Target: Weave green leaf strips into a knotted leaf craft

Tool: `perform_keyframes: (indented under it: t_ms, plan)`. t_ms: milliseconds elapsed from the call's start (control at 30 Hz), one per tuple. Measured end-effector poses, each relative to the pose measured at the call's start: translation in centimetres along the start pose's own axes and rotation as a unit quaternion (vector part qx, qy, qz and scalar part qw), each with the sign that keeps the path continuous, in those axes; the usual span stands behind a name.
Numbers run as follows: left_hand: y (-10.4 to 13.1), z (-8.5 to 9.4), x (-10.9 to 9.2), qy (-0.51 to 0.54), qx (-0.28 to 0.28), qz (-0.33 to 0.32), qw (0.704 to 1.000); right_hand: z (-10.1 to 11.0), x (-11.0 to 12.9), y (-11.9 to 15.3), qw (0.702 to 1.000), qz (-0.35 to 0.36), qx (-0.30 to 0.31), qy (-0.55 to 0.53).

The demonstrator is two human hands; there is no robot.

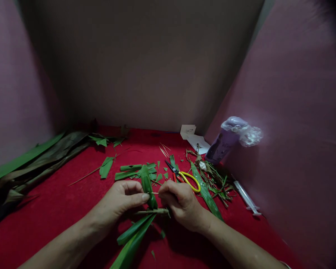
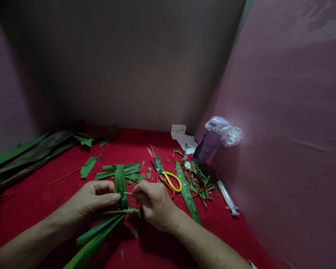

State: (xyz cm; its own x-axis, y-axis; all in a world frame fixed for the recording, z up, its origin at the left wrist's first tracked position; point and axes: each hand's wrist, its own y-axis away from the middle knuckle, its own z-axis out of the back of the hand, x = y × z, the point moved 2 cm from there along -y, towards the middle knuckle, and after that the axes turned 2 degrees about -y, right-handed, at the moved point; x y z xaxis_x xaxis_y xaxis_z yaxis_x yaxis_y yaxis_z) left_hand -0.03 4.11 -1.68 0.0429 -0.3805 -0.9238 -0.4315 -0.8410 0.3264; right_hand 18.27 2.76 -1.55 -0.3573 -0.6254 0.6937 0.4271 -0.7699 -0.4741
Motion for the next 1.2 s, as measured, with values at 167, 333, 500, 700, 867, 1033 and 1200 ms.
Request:
perform_keyframes:
  t_ms: [167,333,500,700,867,1033,1200]
  plan:
    - [0.07,-0.14,0.07,-0.001,0.01,0.005,1.0,-0.03,-0.32,0.13,0.998,0.053,-0.013,0.037]
    - [-0.12,-0.16,0.11,-0.005,0.013,0.003,1.0,0.11,0.02,0.08,0.992,0.102,-0.051,0.062]
    - [-0.34,-0.1,0.36,-0.019,0.026,0.0,0.999,-0.08,0.28,0.01,0.994,0.082,-0.034,0.06]
    - [-0.23,-0.58,0.52,-0.023,0.025,-0.004,0.999,-0.22,0.36,0.06,0.992,0.096,-0.009,0.076]
    - [-0.19,-0.63,0.29,-0.02,0.021,-0.003,1.0,0.12,0.07,-0.1,0.992,0.094,0.005,0.083]
    - [-0.01,-0.6,0.05,-0.009,0.027,-0.004,1.0,0.5,-0.25,-0.23,0.99,0.098,0.011,0.103]
    - [-0.1,-0.58,0.3,-0.011,0.023,-0.003,1.0,0.26,0.03,-0.09,0.989,0.102,0.005,0.104]
